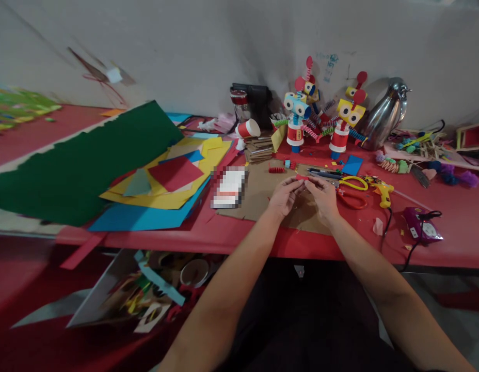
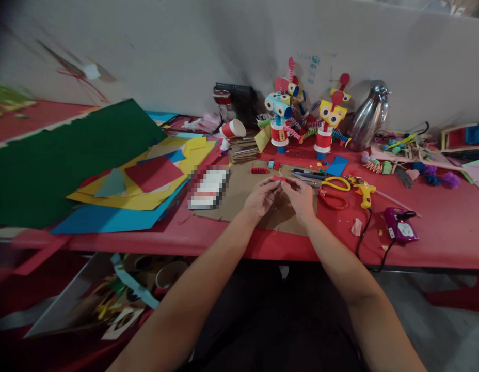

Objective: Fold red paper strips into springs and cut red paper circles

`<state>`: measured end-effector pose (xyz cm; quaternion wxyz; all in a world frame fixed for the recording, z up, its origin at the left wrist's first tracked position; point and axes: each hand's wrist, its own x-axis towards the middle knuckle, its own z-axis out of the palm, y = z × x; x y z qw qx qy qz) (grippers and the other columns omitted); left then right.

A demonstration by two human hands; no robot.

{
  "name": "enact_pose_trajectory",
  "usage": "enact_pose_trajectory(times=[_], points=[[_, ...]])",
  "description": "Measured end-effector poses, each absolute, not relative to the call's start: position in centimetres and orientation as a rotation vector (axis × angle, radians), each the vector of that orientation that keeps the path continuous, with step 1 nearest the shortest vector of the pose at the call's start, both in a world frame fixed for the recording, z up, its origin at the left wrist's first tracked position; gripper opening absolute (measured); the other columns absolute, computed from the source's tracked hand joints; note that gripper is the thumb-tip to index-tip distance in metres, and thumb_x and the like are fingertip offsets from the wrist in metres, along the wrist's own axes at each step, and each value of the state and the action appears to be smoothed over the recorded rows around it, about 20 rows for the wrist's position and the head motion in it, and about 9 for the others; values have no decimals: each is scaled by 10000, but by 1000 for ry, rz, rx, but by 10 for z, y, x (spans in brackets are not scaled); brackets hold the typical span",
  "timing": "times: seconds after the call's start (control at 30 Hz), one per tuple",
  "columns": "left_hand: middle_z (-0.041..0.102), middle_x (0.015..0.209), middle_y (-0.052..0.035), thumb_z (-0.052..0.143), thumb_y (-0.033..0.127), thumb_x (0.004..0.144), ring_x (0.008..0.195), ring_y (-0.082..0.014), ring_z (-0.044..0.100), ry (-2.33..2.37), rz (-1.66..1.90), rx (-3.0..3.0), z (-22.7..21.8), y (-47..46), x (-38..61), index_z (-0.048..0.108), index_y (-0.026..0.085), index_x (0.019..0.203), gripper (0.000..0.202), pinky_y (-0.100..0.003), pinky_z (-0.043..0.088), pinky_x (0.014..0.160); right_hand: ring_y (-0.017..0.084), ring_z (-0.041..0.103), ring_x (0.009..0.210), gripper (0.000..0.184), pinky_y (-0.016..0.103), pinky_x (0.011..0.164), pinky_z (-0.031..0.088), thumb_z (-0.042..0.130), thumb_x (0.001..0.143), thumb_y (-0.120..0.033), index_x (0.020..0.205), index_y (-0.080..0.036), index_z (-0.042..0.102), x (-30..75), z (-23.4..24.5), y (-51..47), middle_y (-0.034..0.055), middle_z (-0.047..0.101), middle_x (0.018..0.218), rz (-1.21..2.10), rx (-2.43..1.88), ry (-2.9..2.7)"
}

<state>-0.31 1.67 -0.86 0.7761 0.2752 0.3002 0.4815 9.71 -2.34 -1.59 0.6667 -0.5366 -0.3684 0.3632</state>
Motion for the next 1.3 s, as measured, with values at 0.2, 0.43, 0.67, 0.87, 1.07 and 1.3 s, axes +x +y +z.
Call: enact_pose_trajectory(times=[0.2, 0.43, 0.67, 0.87, 1.07, 1.3], points=[[691, 646, 1, 623, 27, 693, 652, -94, 659, 636, 1025, 533, -5, 16, -5, 660, 143, 645, 131, -243, 548, 818, 165, 651, 718, 255, 313, 734, 525, 693, 633, -385, 780, -179, 721, 98, -16, -20, 22, 730, 763, 797, -1230, -799], [694, 648, -48, 553, 53, 827, 587, -96, 653, 685, 967, 388, -3, 19, -5, 661, 107, 662, 204, -203, 572, 722, 140, 628, 645, 226, 301, 698, 525, 689, 633, -391, 728, -187, 707, 100, -11, -22, 6, 698, 670, 846, -1196, -792], [691, 612, -6, 517, -15, 815, 605, -81, 673, 707, 965, 423, -7, 19, -4, 644, 135, 664, 248, -198, 582, 778, 130, 605, 615, 213, 296, 675, 517, 712, 593, -360, 709, -182, 709, 102, -8, -22, -4, 685, 644, 877, -1209, -785], [712, 663, -20, 587, -21, 778, 713, -102, 704, 695, 968, 499, -14, 20, -4, 667, 129, 666, 204, -229, 549, 879, 119, 573, 600, 208, 271, 628, 473, 701, 589, -347, 712, -178, 711, 103, -10, -22, -7, 672, 641, 856, -1263, -796], [711, 662, -17, 645, -23, 738, 670, -86, 687, 691, 960, 531, -15, 20, -3, 677, 125, 649, 176, -225, 529, 881, 121, 569, 607, 198, 264, 617, 463, 681, 594, -329, 709, -173, 719, 102, -9, -23, 1, 679, 647, 833, -1268, -827], [704, 639, -11, 653, -37, 722, 627, -75, 666, 697, 952, 536, -13, 20, -3, 672, 126, 622, 191, -205, 530, 819, 152, 622, 677, 195, 298, 693, 499, 676, 593, -325, 709, -178, 730, 102, -7, -25, 19, 716, 698, 806, -1292, -869]])
